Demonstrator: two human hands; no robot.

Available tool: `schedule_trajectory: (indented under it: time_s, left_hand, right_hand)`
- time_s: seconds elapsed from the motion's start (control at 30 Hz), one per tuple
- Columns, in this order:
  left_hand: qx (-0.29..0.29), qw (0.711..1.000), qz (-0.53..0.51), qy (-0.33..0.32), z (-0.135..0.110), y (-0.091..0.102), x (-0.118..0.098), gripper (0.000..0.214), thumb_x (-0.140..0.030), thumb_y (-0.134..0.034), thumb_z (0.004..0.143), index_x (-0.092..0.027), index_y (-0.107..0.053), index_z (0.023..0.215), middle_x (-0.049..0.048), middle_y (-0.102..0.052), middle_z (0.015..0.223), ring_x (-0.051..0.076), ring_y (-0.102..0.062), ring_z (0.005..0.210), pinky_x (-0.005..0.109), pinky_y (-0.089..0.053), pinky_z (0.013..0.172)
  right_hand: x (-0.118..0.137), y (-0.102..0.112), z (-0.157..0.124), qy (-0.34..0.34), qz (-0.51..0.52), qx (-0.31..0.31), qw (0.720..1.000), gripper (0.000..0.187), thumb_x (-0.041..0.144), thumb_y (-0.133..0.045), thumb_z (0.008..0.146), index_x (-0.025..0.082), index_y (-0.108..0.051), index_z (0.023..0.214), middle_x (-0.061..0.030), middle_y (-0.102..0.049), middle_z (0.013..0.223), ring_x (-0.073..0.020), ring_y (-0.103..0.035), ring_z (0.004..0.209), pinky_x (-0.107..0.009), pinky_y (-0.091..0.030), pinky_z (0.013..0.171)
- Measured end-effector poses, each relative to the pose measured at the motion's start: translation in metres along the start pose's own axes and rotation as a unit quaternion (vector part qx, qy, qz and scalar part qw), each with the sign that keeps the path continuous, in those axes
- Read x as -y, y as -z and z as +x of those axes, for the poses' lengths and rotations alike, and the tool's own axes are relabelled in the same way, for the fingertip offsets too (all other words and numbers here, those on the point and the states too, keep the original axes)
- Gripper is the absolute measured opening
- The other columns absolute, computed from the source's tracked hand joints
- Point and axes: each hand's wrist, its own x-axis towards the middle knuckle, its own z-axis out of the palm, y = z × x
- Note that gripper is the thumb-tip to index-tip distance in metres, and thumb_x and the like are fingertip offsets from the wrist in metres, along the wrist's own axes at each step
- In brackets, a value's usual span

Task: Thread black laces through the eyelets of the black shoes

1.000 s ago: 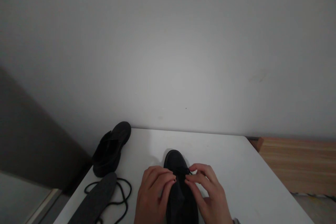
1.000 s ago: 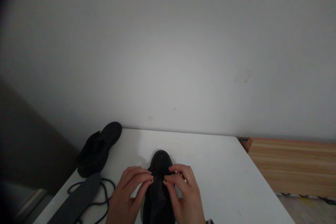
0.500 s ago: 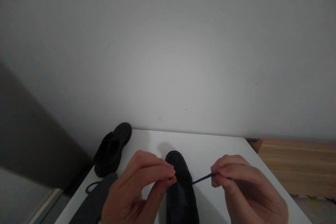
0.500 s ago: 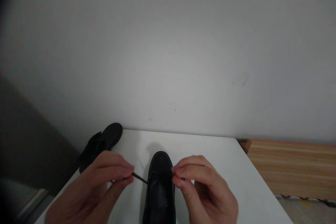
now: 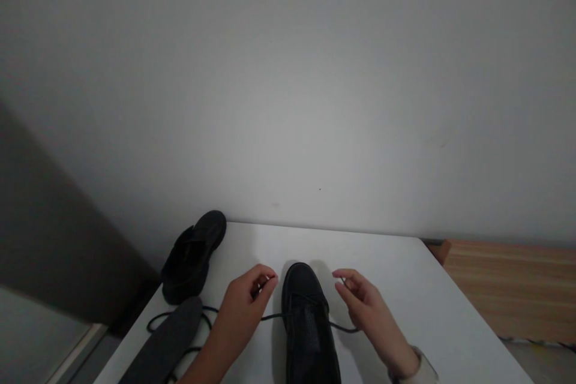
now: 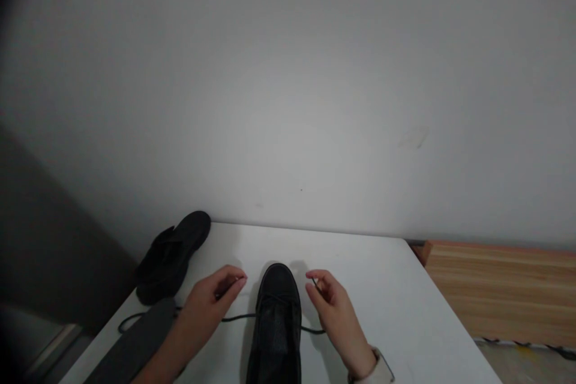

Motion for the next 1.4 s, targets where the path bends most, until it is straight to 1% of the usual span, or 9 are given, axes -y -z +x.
schedule_trajectory:
  time_s: [0.13, 0.3, 0.5, 0.63, 0.77, 0.93, 1.07, 1.2, 1.4]
  left_hand:
    - [0.038, 0.999, 0.032, 0.013, 0.003, -0.020, 0.024, 0.017, -0.027, -0.062, 0.079, -0.019, -0.076, 0.085, 0.0043, -0.076, 0.083, 0.019, -0.061, 0.065, 0.029, -0.046, 0.063]
    - [0.066, 0.997, 0.028, 0.001, -0.003, -0.031, 0.022, 0.016, -0.020, -0.057, 0.079, -0.020, -0.073, 0.078, 0.0020, -0.073, 0.078, 0.016, -0.058, 0.063, 0.025, -0.044, 0.060]
    - [0.098, 0.995, 0.033, -0.006, -0.016, -0.024, 0.007, 0.013, -0.015, -0.054, 0.076, -0.021, -0.066, 0.075, -0.0011, -0.066, 0.072, 0.013, -0.052, 0.057, 0.022, -0.040, 0.054]
    - [0.088, 0.991, 0.099, -0.019, -0.026, -0.010, 0.005, 0.013, -0.027, -0.053, 0.089, -0.023, -0.065, 0.090, 0.0011, -0.072, 0.084, 0.016, -0.059, 0.062, 0.025, -0.043, 0.060]
    - [0.138, 0.971, 0.194, -0.015, -0.031, -0.002, 0.002, 0.013, -0.037, -0.061, 0.089, -0.027, -0.067, 0.093, -0.0003, -0.076, 0.083, 0.022, -0.070, 0.076, 0.028, -0.044, 0.070]
    - [0.165, 0.955, 0.247, -0.017, -0.035, -0.009, -0.005, 0.003, -0.027, -0.064, 0.085, -0.026, -0.065, 0.083, -0.0019, -0.073, 0.075, 0.020, -0.068, 0.071, 0.027, -0.042, 0.066]
    - [0.122, 0.973, 0.187, -0.055, -0.041, -0.017, 0.000, 0.013, -0.025, -0.055, 0.089, -0.025, -0.061, 0.077, 0.0005, -0.069, 0.079, 0.019, -0.066, 0.076, 0.026, -0.047, 0.068]
    - [0.066, 0.995, 0.055, -0.047, -0.049, -0.026, 0.012, 0.013, -0.026, -0.054, 0.088, -0.025, -0.061, 0.077, 0.0066, -0.070, 0.103, 0.024, -0.065, 0.111, 0.028, -0.054, 0.080]
    - [0.117, 0.986, -0.112, 0.042, -0.054, -0.032, 0.014, 0.022, -0.042, -0.060, 0.086, -0.024, -0.061, 0.073, 0.0120, -0.073, 0.104, 0.031, -0.046, 0.139, 0.028, -0.057, 0.077]
  right_hand:
    - [-0.025, -0.012, 0.000, 0.008, -0.040, 0.025, 0.999, 0.047, 0.063, -0.073, 0.073, 0.016, -0.071, 0.077, 0.0026, -0.055, 0.060, -0.0149, -0.053, 0.059, -0.027, -0.044, 0.055]
    - [-0.028, -0.016, -0.006, 0.023, -0.061, 0.035, 0.997, 0.044, 0.060, -0.068, 0.081, 0.016, -0.070, 0.079, -0.0010, -0.063, 0.071, -0.0170, -0.058, 0.069, -0.028, -0.045, 0.065]
    - [-0.020, -0.015, -0.015, 0.025, -0.058, 0.061, 0.996, 0.043, 0.060, -0.064, 0.085, 0.017, -0.067, 0.080, 0.0016, -0.059, 0.067, -0.0147, -0.054, 0.063, -0.026, -0.043, 0.059]
    - [-0.005, -0.006, -0.027, 0.040, -0.116, 0.061, 0.991, 0.035, 0.052, -0.057, 0.090, 0.019, -0.067, 0.090, -0.0001, -0.063, 0.073, -0.0158, -0.058, 0.064, -0.026, -0.046, 0.059]
    - [0.006, 0.004, -0.042, 0.083, -0.307, 0.077, 0.945, 0.015, 0.036, -0.061, 0.088, 0.022, -0.066, 0.088, -0.0028, -0.070, 0.082, -0.0181, -0.062, 0.066, -0.028, -0.047, 0.061]
    - [0.006, 0.001, -0.054, 0.055, -0.423, 0.107, 0.898, 0.004, 0.029, -0.063, 0.085, 0.025, -0.062, 0.085, -0.0007, -0.071, 0.072, -0.0221, -0.067, 0.066, -0.030, -0.047, 0.062]
    - [0.009, -0.009, -0.057, 0.085, -0.371, 0.092, 0.920, 0.020, 0.035, -0.056, 0.093, 0.024, -0.058, 0.077, 0.0001, -0.065, 0.069, -0.0182, -0.062, 0.062, -0.026, -0.045, 0.057]
    - [0.008, -0.019, -0.058, 0.112, -0.243, 0.067, 0.961, 0.026, 0.037, -0.051, 0.096, 0.023, -0.057, 0.074, -0.0026, -0.062, 0.078, -0.0165, -0.062, 0.070, -0.022, -0.046, 0.057]
    - [-0.002, -0.017, -0.061, 0.067, -0.106, 0.087, 0.988, 0.030, 0.046, -0.058, 0.093, 0.022, -0.062, 0.076, -0.0087, -0.069, 0.104, -0.0202, -0.066, 0.090, -0.024, -0.051, 0.069]
